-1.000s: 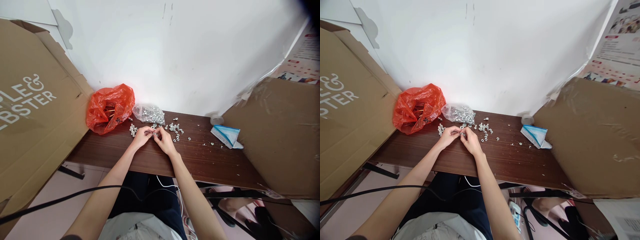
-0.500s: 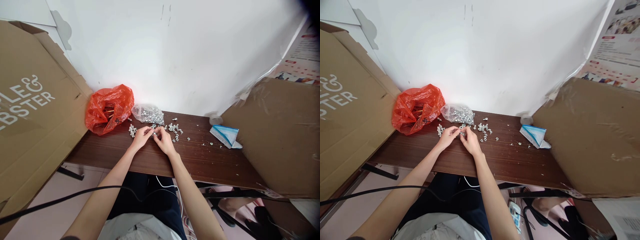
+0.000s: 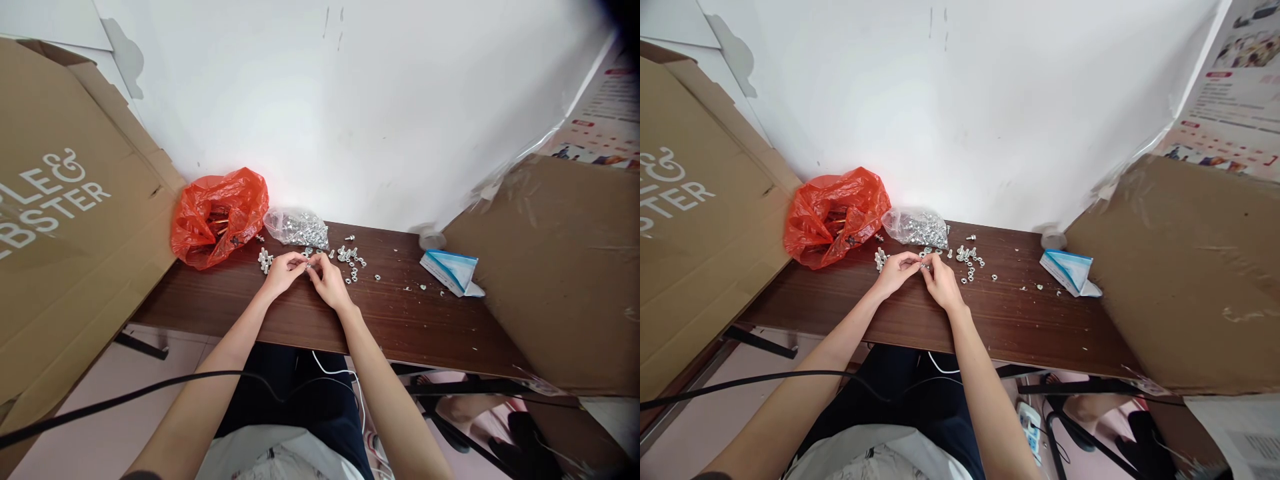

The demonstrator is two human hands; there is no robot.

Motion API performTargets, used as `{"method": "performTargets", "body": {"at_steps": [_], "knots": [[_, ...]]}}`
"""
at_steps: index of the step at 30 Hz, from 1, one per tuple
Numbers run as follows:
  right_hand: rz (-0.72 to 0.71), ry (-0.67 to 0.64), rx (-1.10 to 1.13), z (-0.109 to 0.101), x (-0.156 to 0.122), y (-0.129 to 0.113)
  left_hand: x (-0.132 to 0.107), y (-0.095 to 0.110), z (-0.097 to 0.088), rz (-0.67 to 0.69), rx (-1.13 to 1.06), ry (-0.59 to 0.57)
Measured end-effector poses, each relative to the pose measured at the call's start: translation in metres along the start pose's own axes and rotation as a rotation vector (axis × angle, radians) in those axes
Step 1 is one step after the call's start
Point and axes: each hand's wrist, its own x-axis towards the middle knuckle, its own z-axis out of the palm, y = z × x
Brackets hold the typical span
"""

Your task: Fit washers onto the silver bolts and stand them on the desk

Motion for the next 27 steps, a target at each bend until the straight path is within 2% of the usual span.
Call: {"method": "performTargets", "body": {"at_steps": [13, 17, 23, 27], "knots": [[-0.008, -0.008, -0.013, -0.0002, -0.0001, -0.0002, -0.0007, 0.0053, -0.0004, 0.050, -0.093, -0.013], [-0.009, 0.004, -0.014, 0.0001, -0.0001, -0.0016, -0.0014, 0.0058, 0.0010, 0.062, -0.050, 0.001], [-0.013, 0.036, -0.012, 0.0006, 0.0004, -0.0007, -0.0007, 0.0005, 0.0031, 0.044, 0.029, 0.083], [-0.004, 0.036, -0.026, 0.0007, 0.0006, 0.0008, -0.0004, 0.0002, 0.0032, 0.053, 0.093, 0.072]]}}
